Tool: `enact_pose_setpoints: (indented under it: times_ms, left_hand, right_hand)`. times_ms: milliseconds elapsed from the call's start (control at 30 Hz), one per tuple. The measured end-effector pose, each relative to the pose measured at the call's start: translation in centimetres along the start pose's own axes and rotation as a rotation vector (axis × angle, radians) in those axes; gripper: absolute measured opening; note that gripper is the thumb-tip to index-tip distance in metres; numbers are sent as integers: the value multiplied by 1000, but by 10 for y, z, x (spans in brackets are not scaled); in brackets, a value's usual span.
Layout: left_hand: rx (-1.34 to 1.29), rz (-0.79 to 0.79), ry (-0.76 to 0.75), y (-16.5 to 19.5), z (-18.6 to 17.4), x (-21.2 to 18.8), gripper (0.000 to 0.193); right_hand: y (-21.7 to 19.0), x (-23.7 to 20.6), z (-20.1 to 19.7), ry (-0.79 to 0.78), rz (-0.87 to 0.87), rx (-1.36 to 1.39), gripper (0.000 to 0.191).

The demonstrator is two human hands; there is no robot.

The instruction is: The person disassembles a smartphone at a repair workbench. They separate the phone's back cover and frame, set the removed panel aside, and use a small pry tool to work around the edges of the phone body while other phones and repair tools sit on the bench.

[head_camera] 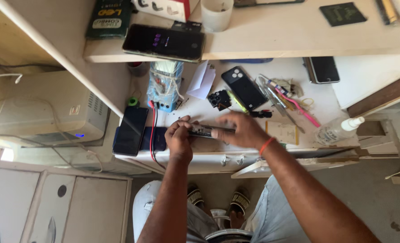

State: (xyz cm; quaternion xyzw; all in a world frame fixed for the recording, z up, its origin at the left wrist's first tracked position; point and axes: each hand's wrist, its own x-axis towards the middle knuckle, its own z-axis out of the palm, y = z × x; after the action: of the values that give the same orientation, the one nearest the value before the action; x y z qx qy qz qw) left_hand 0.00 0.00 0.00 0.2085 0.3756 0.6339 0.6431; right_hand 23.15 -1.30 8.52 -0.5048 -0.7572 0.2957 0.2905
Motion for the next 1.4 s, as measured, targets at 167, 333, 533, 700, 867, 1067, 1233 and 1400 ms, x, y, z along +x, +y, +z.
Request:
enact_pose_setpoints:
  times_ms: [167, 333, 533, 700, 867, 1067, 1233, 1400]
  left_hand:
    - [26, -7, 29, 10, 12, -10, 11]
    - [48, -14, 35, 18, 19, -12, 14]
    - [75, -33, 50, 16, 20, -12, 11]
    - [44, -17, 24, 17, 20, -12, 12]
    - [67, -39, 15, 19, 16, -14, 15]
    - [50, -64, -15, 24, 16, -12, 19]
    - [28, -67, -23, 25, 11, -10, 19]
    - [46, -69, -38, 28, 12, -9, 22]
  right_hand:
    - [-64, 69, -28, 225, 286, 874, 62]
    - [-117, 123, -41, 233, 565, 1062, 58]
    - [-127, 111, -47, 172, 460, 1178, 44]
    - [-131, 95, -31, 284, 258, 1129, 31]
    - [-82, 8, -2, 142, -27, 1327, 31]
    - [30, -208, 24, 251, 303, 1550, 47]
    - [98, -358, -26, 669, 370, 1623, 13]
    - [108, -388, -98, 1094, 579, 1146, 9]
